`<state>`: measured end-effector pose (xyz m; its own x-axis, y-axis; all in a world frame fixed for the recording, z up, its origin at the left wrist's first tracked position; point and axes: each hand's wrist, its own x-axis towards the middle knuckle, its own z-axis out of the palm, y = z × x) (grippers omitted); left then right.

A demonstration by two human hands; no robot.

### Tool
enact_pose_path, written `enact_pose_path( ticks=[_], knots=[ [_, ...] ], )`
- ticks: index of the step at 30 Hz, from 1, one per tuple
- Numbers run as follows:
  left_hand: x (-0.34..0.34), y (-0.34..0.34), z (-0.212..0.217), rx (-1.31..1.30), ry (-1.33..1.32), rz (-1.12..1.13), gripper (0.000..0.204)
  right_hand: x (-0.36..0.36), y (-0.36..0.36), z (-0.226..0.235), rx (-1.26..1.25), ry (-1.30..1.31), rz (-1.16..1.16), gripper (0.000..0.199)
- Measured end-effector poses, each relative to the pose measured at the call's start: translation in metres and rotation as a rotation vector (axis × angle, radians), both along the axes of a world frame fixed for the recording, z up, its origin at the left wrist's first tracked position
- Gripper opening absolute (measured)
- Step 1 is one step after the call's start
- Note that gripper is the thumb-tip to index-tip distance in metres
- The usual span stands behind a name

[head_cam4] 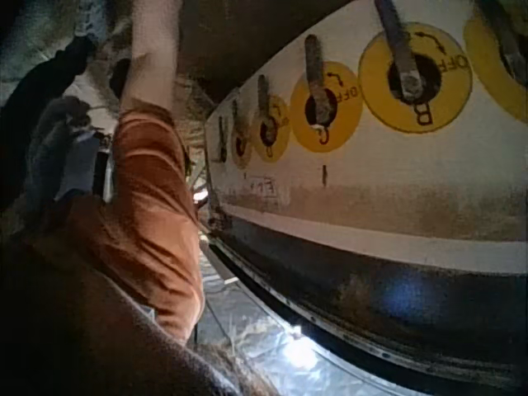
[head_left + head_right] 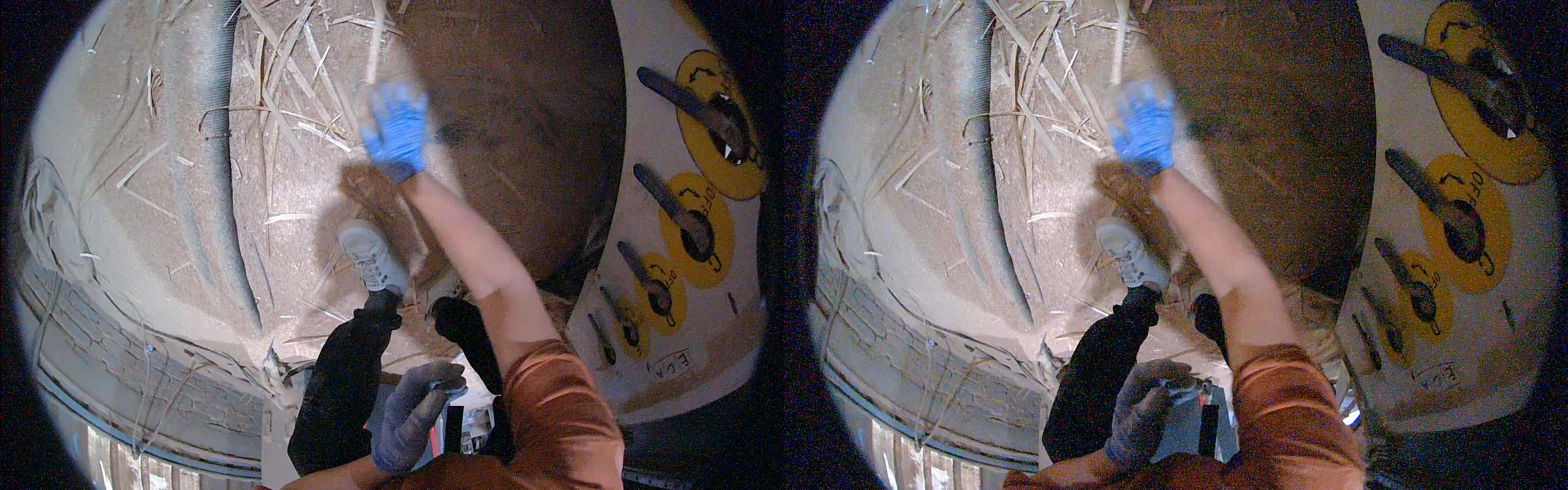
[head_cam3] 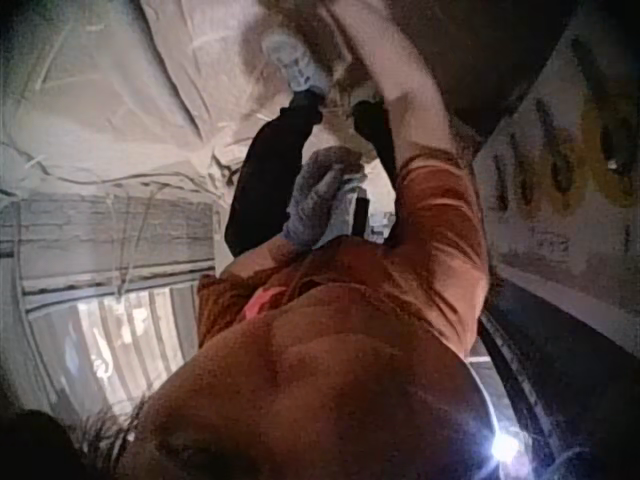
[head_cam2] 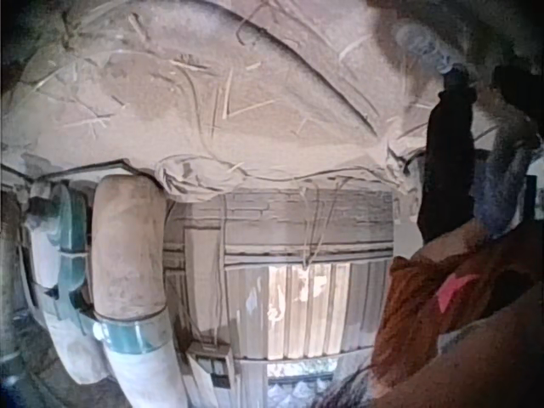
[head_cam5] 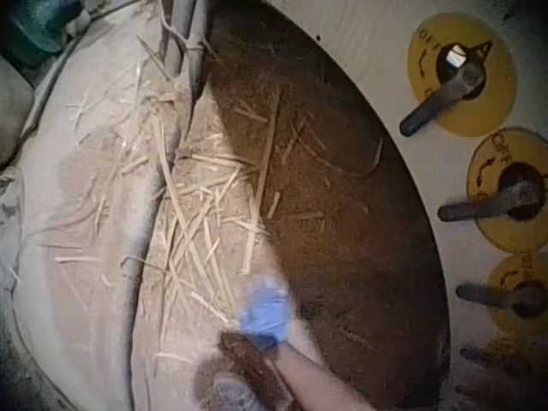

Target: The person applies glue from a small bottle along a seam on a large flat wooden board, then spreads and smooths the glue with gloved fingers. The person also wipes the surface and briefly handles a white panel nearby.

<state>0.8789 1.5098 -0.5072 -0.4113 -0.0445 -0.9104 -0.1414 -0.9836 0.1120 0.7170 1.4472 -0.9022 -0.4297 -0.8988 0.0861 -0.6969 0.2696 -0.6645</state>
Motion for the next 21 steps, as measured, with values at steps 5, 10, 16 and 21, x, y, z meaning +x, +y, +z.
enact_pose_path(
  ticks=[5, 10, 16, 21],
  knots=[
    [0.001, 0.009, 0.005, 0.034, 0.026, 0.095, 0.037, 0.004, 0.022, 0.032, -0.044, -0.172, -0.066, 0.07],
    [0.004, 0.012, 0.009, 0.071, 0.003, 0.089, 0.039, -0.033, 0.048, 0.026, 0.215, -0.152, -0.25, 0.087],
    [0.004, 0.011, 0.011, 0.07, -0.089, 0.136, 0.045, 0.034, 0.001, 0.013, 0.019, 0.105, 0.06, 0.083],
    [0.004, 0.018, 0.013, 0.108, -0.028, 0.297, 0.034, 0.096, -0.005, 0.02, 0.176, -0.014, 0.145, 0.06]
  ],
)
